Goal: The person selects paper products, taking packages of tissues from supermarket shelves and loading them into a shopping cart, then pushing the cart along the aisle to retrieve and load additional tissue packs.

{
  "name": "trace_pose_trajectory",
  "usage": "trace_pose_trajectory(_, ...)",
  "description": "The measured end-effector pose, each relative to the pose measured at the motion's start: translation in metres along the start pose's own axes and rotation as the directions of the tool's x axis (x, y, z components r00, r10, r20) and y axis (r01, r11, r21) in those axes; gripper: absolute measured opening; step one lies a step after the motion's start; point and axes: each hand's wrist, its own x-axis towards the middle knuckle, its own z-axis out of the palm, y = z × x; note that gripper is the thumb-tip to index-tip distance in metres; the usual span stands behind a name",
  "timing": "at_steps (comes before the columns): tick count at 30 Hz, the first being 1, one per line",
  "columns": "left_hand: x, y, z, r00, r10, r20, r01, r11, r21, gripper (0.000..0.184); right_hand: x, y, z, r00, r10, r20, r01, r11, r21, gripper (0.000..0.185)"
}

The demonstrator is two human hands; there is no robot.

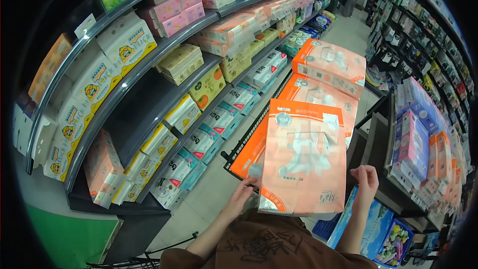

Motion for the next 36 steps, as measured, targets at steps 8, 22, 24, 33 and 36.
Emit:
trace_pose_trajectory(8,0.028,0.008,0.021,0.984,-0.121,0.131,0.105,0.987,0.121,0.086,-0.017,0.054,0.007,0.84,0.488,0.236,-0.498,0.867,-0.018,0.045)
trace_pose_trajectory(22,-0.075,0.064,-0.06,0.978,0.201,0.049,-0.189,0.966,-0.177,0.102,-0.044,-0.084,0.142,0.897,0.074,0.437,-0.26,0.886,0.385,0.067)
trace_pose_trajectory(24,-0.098,0.066,-0.09,0.978,0.203,-0.055,-0.209,0.969,-0.129,0.101,-0.051,-0.101,0.176,0.835,0.138,0.532,-0.368,0.859,0.355,0.067)
trace_pose_trajectory(33,-0.247,0.053,-0.208,0.648,0.104,-0.755,-0.497,0.809,-0.315,0.071,-0.127,-0.066,0.386,0.335,0.031,0.942,-0.499,0.854,0.149,0.075)
trace_pose_trajectory(36,-0.297,0.021,-0.254,0.52,0.194,-0.832,-0.654,0.717,-0.241,0.071,-0.175,-0.053,0.446,0.185,-0.016,0.983,-0.694,0.706,0.142,0.08)
